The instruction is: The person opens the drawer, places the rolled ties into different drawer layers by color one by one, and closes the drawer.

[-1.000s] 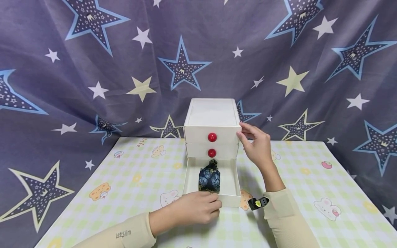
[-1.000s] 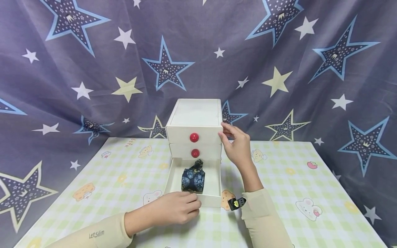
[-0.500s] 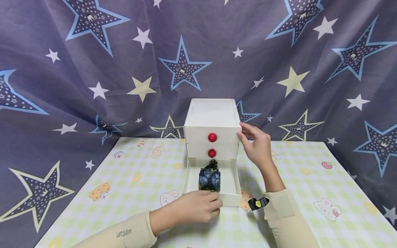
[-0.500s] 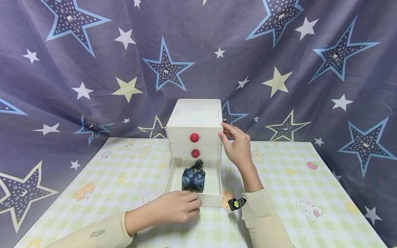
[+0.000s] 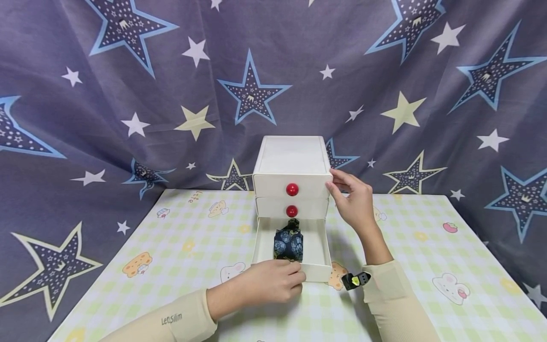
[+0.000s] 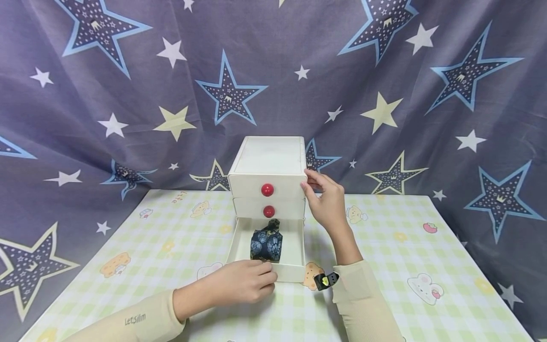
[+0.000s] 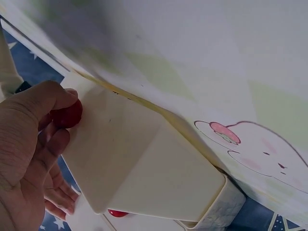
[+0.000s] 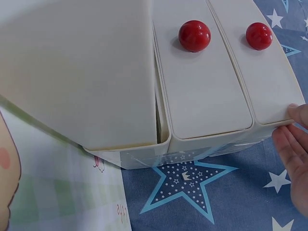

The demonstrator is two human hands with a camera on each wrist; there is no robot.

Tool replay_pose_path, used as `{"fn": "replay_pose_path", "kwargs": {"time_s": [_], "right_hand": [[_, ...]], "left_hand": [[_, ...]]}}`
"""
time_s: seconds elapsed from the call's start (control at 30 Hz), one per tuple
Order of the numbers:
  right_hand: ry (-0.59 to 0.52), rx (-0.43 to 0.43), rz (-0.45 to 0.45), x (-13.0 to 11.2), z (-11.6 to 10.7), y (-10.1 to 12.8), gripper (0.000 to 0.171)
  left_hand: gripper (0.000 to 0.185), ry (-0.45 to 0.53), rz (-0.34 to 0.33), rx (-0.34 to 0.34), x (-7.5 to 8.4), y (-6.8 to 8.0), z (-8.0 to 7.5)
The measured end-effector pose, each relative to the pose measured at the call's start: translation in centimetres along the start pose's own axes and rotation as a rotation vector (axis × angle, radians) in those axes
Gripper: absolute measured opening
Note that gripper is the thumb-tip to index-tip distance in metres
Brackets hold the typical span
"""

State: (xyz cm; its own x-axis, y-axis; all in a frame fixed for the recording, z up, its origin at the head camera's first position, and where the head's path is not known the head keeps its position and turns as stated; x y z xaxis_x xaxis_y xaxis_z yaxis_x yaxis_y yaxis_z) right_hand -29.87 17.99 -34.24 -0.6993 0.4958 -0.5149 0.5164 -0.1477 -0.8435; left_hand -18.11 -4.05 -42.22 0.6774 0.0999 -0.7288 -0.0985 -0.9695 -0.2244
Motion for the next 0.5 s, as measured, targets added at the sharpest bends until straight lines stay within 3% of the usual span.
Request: {"fn": "replay_pose_path", "kwargs": {"time_s": [0.5], "right_hand": [[-0.004, 0.001, -0.003, 0.11, 0.00, 0.02, 0.035]], "left_hand": [[0.011, -0.008, 0.007, -0.005, -0.95, -0.02, 0.47]]}}
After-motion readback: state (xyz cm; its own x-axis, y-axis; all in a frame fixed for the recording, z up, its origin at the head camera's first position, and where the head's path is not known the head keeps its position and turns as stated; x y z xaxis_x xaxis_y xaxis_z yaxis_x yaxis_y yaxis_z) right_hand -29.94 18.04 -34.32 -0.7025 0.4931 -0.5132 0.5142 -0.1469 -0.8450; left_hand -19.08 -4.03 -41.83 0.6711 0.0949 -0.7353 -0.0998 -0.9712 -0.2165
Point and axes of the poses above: each hand's wrist, its own y-axis away from the middle knuckle, its own z-axis out of the palm, x = y × z, the point moved 3 cm from there along -y, towards the middle knuckle, and after that the axes turned 10 degrees about x, right-handed, at the moved point
